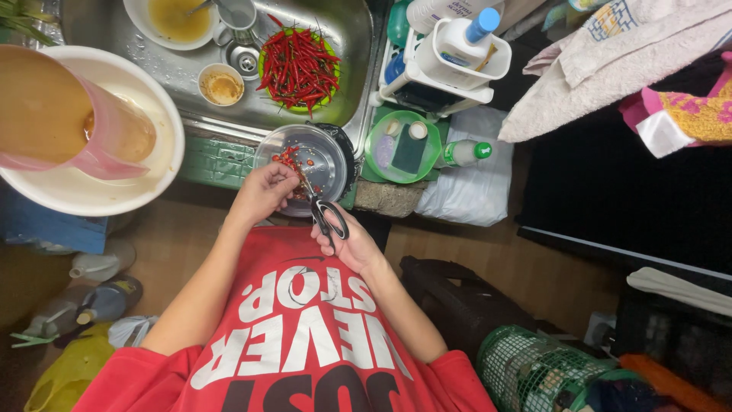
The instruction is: Cutting red chilies into a small bowl using scissors over a kitchen sink
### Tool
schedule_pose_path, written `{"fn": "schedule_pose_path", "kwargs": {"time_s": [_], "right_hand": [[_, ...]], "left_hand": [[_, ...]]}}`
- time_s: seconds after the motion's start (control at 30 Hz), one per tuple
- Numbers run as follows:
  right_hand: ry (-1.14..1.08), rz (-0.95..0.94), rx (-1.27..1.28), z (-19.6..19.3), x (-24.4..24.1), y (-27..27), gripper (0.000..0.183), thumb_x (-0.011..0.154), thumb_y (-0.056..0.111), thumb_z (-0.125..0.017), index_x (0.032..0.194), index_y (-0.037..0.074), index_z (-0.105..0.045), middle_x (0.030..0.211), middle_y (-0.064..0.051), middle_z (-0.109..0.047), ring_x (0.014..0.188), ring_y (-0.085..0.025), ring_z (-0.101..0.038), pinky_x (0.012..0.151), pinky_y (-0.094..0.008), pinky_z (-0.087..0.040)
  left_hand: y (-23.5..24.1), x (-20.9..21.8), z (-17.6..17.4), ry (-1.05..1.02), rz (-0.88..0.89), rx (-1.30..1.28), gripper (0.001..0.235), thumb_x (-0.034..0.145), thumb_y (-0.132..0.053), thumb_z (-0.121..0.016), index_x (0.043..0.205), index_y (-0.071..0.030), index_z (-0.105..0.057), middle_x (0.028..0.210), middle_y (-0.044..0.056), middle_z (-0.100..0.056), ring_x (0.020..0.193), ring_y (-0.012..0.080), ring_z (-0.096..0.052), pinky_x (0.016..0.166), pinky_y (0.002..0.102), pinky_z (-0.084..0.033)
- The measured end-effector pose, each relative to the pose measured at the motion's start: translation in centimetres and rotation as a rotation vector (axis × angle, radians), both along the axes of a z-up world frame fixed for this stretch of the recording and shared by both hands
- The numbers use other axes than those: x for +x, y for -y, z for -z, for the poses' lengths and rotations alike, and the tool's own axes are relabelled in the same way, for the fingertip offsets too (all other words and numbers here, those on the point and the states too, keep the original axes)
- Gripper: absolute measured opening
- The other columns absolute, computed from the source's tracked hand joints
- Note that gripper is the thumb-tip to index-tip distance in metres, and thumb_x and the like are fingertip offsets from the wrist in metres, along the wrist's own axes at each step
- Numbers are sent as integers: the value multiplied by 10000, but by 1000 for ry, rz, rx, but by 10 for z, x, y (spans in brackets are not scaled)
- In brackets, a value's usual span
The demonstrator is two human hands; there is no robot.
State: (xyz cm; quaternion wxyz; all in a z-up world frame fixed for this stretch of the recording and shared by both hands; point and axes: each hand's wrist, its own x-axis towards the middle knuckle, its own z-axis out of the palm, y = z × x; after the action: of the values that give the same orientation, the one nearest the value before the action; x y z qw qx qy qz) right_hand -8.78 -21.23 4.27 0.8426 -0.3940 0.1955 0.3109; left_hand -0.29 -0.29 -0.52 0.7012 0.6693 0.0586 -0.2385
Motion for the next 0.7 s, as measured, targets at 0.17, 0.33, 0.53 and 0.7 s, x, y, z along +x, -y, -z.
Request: {"fn": "schedule_pose_path", "kwargs": {"time_s": [0.17,0.33,0.53,0.7], "right_hand": [[-13,3,0,1,-1,-1,278,1014,325,-615,1188,124,-533,880,-210,-649,651,-165,-537,489,-236,-423],[-14,4,-1,4,-1,0,296,1017,349,-609,1202,131,-534,892,-210,-655,659,-170,-544,493,-241,-430],[-12,2,-5,2,-1,-2,278,1015,325,-616,1192,124,-538,889,-209,-648,660,-165,-540,492,-234,-424],[-11,12,-11,1,-1,-3,251,1022,302,-625,1166,114,-542,890,-214,-655,662,-158,-535,495,-229,-421]], "left_hand": [[-1,0,-6,17,1,37,127,948,-102,-715,1020,1,-700,655,137,-675,478,140,-632,388,233,-533],[0,0,-12,11,-12,39,126,944,-106,-723,1003,3,-700,649,141,-677,474,140,-633,386,231,-533],[0,0,-12,16,4,53,116,947,-101,-709,999,2,-707,654,140,-675,481,136,-630,392,231,-537],[-1,-1,-5,19,-4,41,120,953,-101,-697,1016,1,-701,663,136,-673,494,134,-632,405,231,-546]]}}
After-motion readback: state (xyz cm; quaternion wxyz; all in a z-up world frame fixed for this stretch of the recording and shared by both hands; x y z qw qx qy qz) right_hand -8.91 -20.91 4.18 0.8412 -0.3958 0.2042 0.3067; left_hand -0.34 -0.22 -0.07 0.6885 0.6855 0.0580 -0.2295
